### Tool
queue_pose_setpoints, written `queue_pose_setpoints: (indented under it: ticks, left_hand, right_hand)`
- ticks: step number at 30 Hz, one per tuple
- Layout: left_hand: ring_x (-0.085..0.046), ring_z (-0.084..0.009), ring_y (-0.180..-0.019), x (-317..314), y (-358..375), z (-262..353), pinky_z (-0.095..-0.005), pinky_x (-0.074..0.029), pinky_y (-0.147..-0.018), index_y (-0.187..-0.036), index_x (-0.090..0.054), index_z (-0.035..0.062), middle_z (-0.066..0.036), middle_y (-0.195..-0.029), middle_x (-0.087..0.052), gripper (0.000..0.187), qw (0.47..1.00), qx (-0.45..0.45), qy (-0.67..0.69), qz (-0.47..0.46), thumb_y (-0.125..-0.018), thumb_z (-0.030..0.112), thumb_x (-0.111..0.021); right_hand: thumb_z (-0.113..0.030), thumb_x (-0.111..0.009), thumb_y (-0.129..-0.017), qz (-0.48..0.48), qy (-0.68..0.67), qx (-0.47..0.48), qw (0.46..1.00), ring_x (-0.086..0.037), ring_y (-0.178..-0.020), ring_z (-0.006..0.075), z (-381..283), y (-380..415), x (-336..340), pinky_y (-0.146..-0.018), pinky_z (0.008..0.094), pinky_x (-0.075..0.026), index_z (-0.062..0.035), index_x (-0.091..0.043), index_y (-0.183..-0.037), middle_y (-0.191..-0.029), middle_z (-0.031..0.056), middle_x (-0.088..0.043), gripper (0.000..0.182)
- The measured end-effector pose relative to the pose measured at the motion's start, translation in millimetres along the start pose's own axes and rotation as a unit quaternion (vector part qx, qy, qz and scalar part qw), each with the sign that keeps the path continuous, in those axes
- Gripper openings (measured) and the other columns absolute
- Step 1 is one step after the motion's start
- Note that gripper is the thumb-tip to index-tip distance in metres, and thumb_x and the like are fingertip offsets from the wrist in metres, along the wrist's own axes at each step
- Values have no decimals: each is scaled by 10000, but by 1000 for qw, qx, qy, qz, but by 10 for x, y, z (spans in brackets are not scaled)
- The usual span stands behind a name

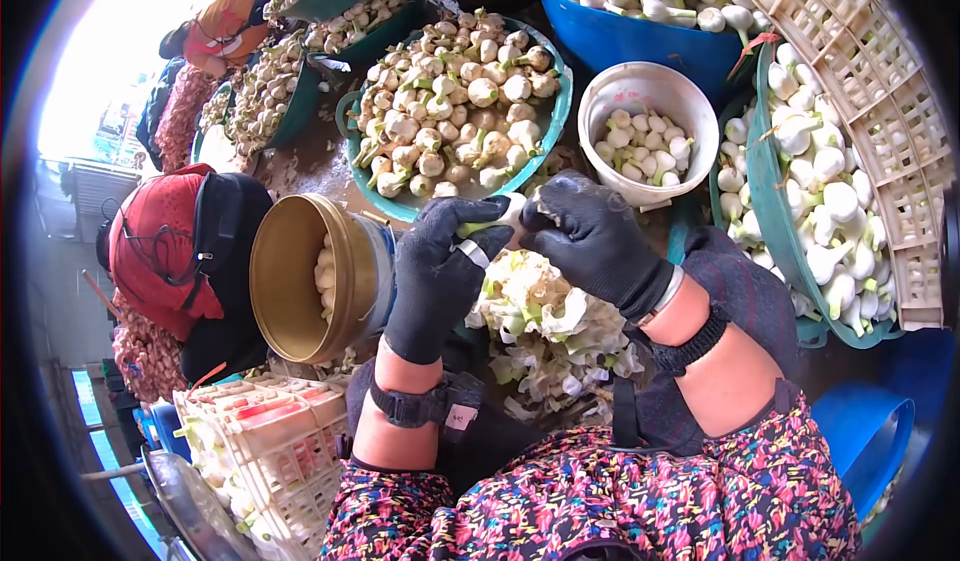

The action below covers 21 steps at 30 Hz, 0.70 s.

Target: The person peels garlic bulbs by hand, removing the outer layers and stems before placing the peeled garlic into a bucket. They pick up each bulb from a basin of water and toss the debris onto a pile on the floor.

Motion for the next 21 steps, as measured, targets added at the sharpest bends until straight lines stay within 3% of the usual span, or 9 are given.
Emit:
queue_pose_setpoints:
  ticks: [2, 6, 7, 9, 11, 12, 16, 19, 21]
  left_hand:
    - [-597, -118, -801, -25, 11, 47, -236, -480, -735, -965, -616, -16, -76, -902, -638, 198, 993, -69, -93, -12, -780, 29, -668]
    - [-610, -156, -719, 48, 0, 4, -263, -500, -680, -994, -602, -38, -84, -894, -633, 213, 977, 101, 176, 56, -818, 78, -629]
    - [-610, -166, -689, 92, -2, -46, -274, -507, -662, -1008, -594, -47, -89, -895, -632, 228, 942, 150, 290, 83, -832, 98, -612]
    - [-605, -171, -651, 151, -26, -62, -306, -525, -622, -1035, -574, -63, -106, -900, -629, 270, 934, 156, 308, 93, -846, 131, -586]
    - [-604, -178, -642, 199, -29, 71, -326, -536, -595, -1048, -566, -59, -118, -912, -624, 281, 998, -34, -5, 60, -847, 138, -586]
    - [-605, -187, -639, 214, -31, -7, -341, -542, -578, -1047, -565, -59, -124, -928, -620, 287, 994, -8, 58, 87, -847, 147, -586]
    - [-614, -187, -657, 372, -13, 35, -328, -533, -590, -1031, -589, -25, -118, -931, -621, 232, 993, -57, -5, 104, -843, 112, -588]
    - [-600, -135, -791, 1001, 9, -119, -263, -501, -709, -991, -618, 0, -70, -906, -618, 191, 964, -17, 112, 239, -804, 39, -618]
    - [-597, -150, -829, 1525, 71, -227, -258, -480, -755, -986, -628, 1, -75, -923, -618, 195, 946, -1, -136, 295, -797, 46, -626]
  right_hand:
    - [-102, -569, -723, -81, 84, -19, 993, -554, -742, 366, 20, -2, -47, -642, 435, -440, -33, -553, -820, -741, 186, -547, 120]
    - [-77, -526, -736, -54, 124, 17, 991, -522, -702, 365, -15, 98, -136, -611, 447, -404, -28, -466, -768, -713, 175, -500, 84]
    - [-98, -520, -731, -94, 164, -16, 982, -539, -709, 370, 30, 174, -205, -620, 461, -418, -32, -485, -784, -725, 179, -519, 92]
    - [-124, -529, -709, -215, 202, -68, 953, -554, -712, 376, 121, 330, -328, -637, 472, -435, -30, -516, -781, -723, 188, -545, 119]
    - [-133, -541, -697, -259, 214, -76, 939, -560, -713, 376, 206, 382, -353, -646, 466, -443, -34, -531, -767, -720, 186, -556, 122]
    - [-142, -553, -685, -301, 226, -90, 922, -565, -713, 376, 206, 388, -377, -654, 461, -451, -38, -546, -753, -717, 184, -568, 125]
    - [-218, -568, -680, -318, 161, -156, 921, -583, -756, 371, 129, 312, -332, -694, 456, -458, -51, -576, -718, -743, 168, -597, 172]
    - [-327, -547, -759, -456, 177, -147, 860, -591, -869, 351, 190, 528, -398, -785, 436, -449, -50, -602, -964, -888, 188, -619, 349]
    - [-339, -553, -784, -473, 179, -160, 848, -588, -900, 349, 193, 563, -356, -814, 430, -442, -54, -578, -1050, -926, 195, -616, 390]
Point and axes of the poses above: each hand's wrist, its own y-axis away from the middle knuckle, its own x-axis out of the back of the hand, z = x × y, the point moved 3 cm from there along -y, towards the middle knuckle
